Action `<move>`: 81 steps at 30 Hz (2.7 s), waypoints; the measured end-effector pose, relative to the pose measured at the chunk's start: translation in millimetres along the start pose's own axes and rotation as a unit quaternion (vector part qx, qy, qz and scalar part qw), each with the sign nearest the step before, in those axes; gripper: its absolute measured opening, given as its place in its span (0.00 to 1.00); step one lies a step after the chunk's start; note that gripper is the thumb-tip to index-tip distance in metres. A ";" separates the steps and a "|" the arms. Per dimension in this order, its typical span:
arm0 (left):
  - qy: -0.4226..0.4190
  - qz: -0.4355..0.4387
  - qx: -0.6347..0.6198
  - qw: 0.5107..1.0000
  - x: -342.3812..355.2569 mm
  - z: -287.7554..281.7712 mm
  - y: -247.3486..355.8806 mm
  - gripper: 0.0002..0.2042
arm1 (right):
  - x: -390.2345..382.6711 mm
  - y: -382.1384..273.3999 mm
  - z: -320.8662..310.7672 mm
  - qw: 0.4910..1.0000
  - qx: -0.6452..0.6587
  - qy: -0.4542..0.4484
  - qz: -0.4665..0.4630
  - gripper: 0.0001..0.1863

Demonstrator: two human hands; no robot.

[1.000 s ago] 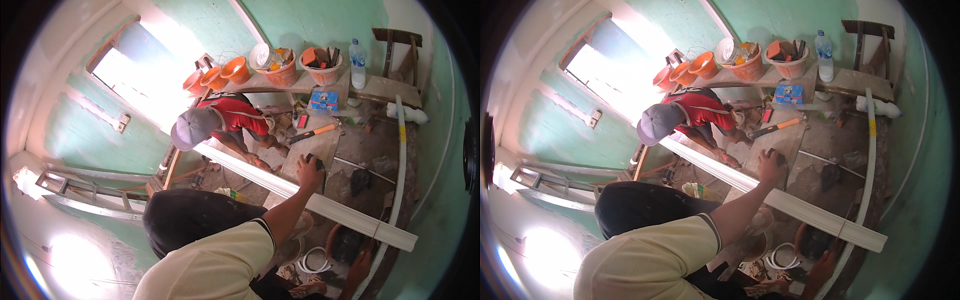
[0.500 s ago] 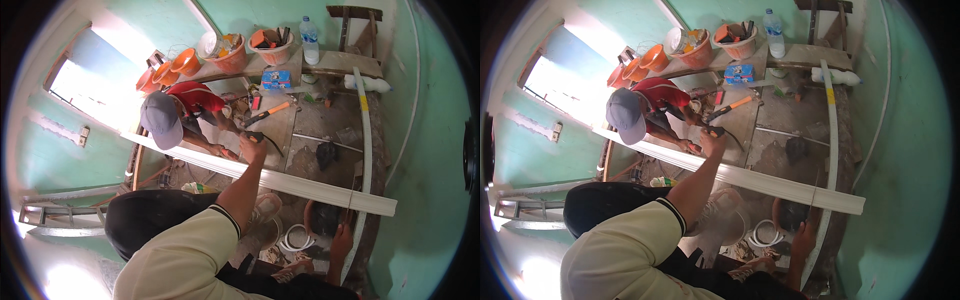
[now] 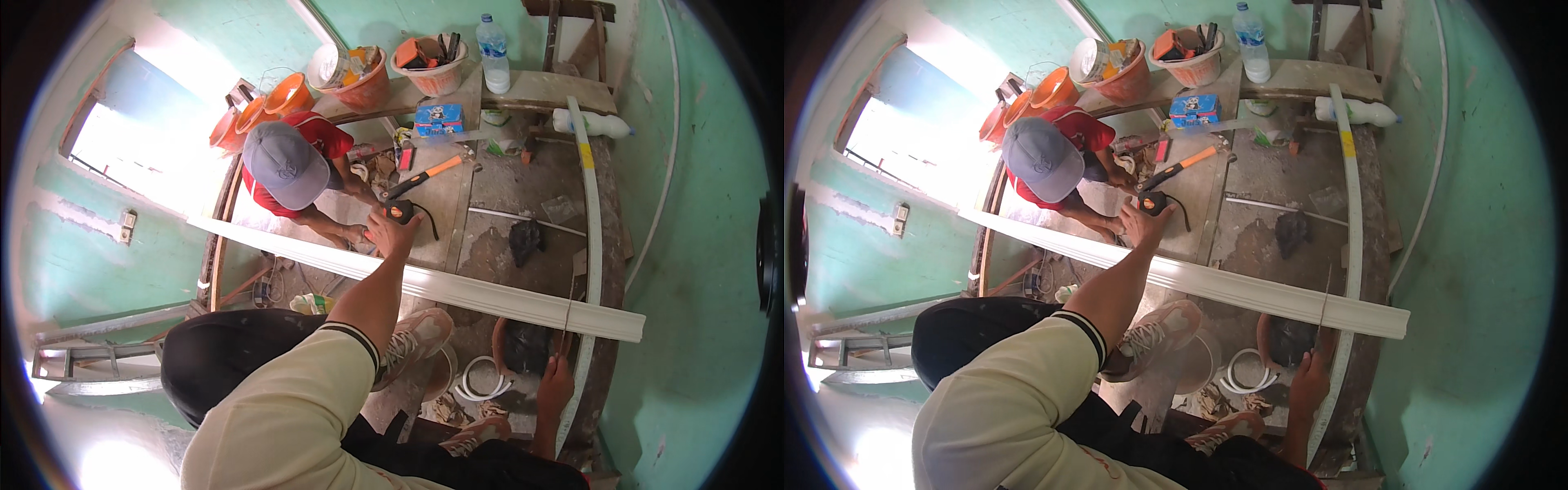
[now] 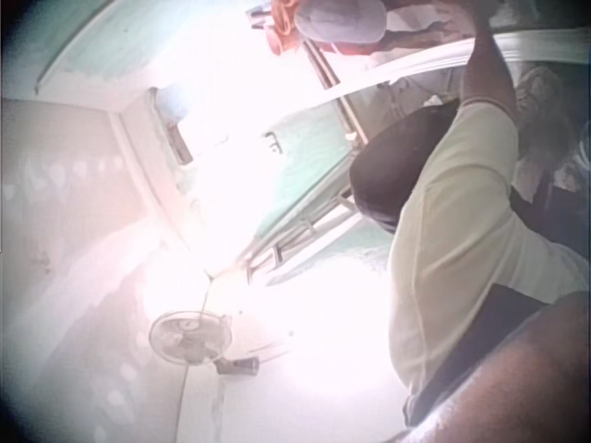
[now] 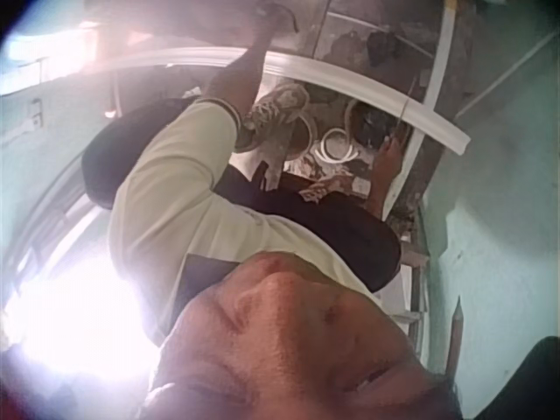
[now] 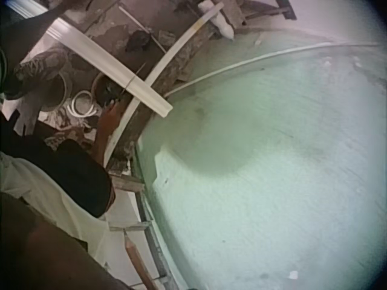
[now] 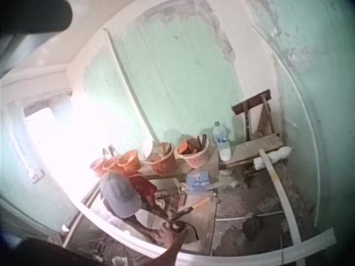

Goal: The person measures and marks a white cornice piece on a workbench, cuts it with a utility knife, and then climbs a ladder to fit the piece against the ceiling corner, marking the wall for installation.

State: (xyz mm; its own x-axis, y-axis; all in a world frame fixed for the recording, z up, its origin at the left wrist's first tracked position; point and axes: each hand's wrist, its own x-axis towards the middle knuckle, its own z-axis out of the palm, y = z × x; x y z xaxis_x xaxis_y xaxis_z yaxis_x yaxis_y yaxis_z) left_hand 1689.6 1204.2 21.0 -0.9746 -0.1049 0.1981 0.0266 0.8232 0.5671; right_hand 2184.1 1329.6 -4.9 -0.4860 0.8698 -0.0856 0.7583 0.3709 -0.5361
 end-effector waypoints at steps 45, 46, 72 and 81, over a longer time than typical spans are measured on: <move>-0.164 0.093 -0.229 0.955 -82.4 18.2 112.1 0.22 | -2.9 1.1 -16.4 1.000 0.011 0.022 -0.008 0.15; -0.154 0.044 -0.222 0.962 -90.0 15.0 124.4 0.25 | -1.8 3.7 -18.9 1.000 0.004 0.027 -0.013 0.14; -0.395 0.504 -0.306 0.704 -211.1 52.9 192.7 0.15 | -3.9 1.0 -13.6 0.998 -0.005 0.035 -0.058 0.17; -0.508 0.618 0.021 0.600 -369.2 36.3 236.1 0.52 | -5.7 3.0 -3.0 0.994 0.024 0.088 -0.058 0.15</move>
State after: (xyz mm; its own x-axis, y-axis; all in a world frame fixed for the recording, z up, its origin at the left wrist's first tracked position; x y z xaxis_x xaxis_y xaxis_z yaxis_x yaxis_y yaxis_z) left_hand 2047.6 1457.6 52.8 0.1500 0.9765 -0.1546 0.8834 -0.0622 0.4644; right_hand 2190.5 1326.8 -3.6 -0.4824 0.8669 0.1253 0.6775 0.4599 -0.5739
